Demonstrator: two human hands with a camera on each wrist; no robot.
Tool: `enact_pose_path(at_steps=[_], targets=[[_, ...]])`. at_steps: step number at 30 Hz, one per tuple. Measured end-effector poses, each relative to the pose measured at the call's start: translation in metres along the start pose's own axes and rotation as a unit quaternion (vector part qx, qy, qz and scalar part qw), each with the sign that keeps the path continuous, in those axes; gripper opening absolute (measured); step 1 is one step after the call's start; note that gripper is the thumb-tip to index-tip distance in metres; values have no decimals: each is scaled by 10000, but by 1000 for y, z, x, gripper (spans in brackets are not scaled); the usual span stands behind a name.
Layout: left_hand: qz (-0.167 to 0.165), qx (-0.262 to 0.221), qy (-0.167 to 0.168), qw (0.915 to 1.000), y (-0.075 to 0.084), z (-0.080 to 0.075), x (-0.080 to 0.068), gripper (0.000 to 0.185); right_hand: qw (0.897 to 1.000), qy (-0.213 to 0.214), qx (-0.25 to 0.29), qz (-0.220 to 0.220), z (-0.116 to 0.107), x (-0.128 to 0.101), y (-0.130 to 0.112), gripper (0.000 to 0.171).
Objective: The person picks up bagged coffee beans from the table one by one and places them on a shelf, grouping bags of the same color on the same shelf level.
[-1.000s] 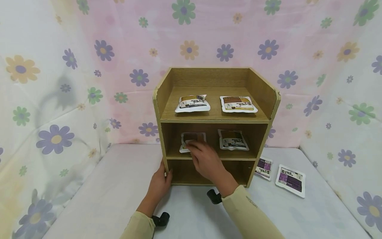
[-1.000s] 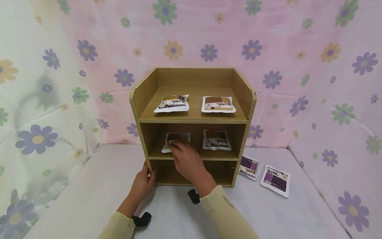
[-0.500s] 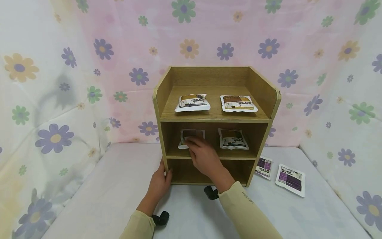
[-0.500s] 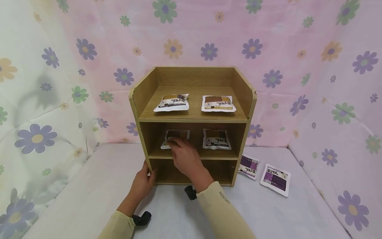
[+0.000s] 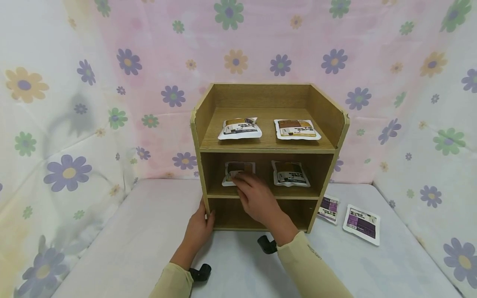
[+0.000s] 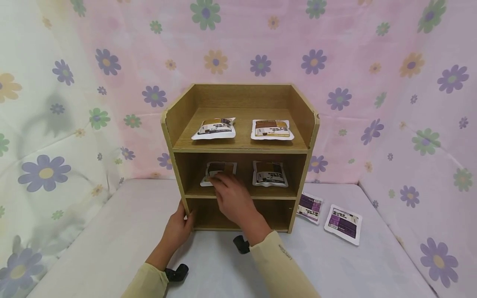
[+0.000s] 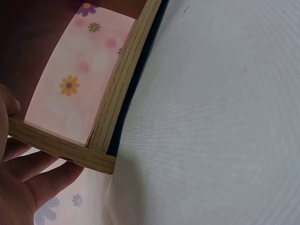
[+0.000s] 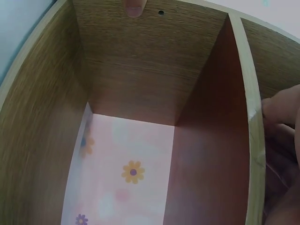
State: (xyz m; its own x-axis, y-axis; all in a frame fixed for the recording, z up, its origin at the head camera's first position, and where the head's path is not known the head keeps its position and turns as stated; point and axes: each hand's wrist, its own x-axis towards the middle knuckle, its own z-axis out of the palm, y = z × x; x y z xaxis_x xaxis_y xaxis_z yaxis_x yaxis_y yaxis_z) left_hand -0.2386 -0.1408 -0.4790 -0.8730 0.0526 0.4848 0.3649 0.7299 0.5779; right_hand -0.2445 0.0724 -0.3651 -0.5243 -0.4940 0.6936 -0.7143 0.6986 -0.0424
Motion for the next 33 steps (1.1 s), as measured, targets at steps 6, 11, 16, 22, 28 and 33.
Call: enact_pose_path(at_steps=[6, 11, 16, 22, 28, 33], targets=[[-114, -33, -55, 9999, -1, 1, 0, 64, 9998, 99, 105, -103, -10, -13, 2, 33], [-154, -57, -74, 9998, -1, 1, 0, 64, 9996, 250, 123, -85, -22, -23, 2, 35], [-88, -88, -26, 9999, 0, 0, -1, 64, 9995, 255, 174, 27, -34, -33, 3, 39], [-53, -90, -26, 9999, 1, 0, -1, 64, 9985, 457, 296, 20, -45, -46, 7, 40], [-116, -65, -61, 9999, 1, 0, 0, 63, 9974, 619, 348, 143, -55, -58, 11, 37], [-133, -84, -96, 9998, 1, 0, 0, 64, 9959, 706, 469, 300, -63, -69, 17, 31]])
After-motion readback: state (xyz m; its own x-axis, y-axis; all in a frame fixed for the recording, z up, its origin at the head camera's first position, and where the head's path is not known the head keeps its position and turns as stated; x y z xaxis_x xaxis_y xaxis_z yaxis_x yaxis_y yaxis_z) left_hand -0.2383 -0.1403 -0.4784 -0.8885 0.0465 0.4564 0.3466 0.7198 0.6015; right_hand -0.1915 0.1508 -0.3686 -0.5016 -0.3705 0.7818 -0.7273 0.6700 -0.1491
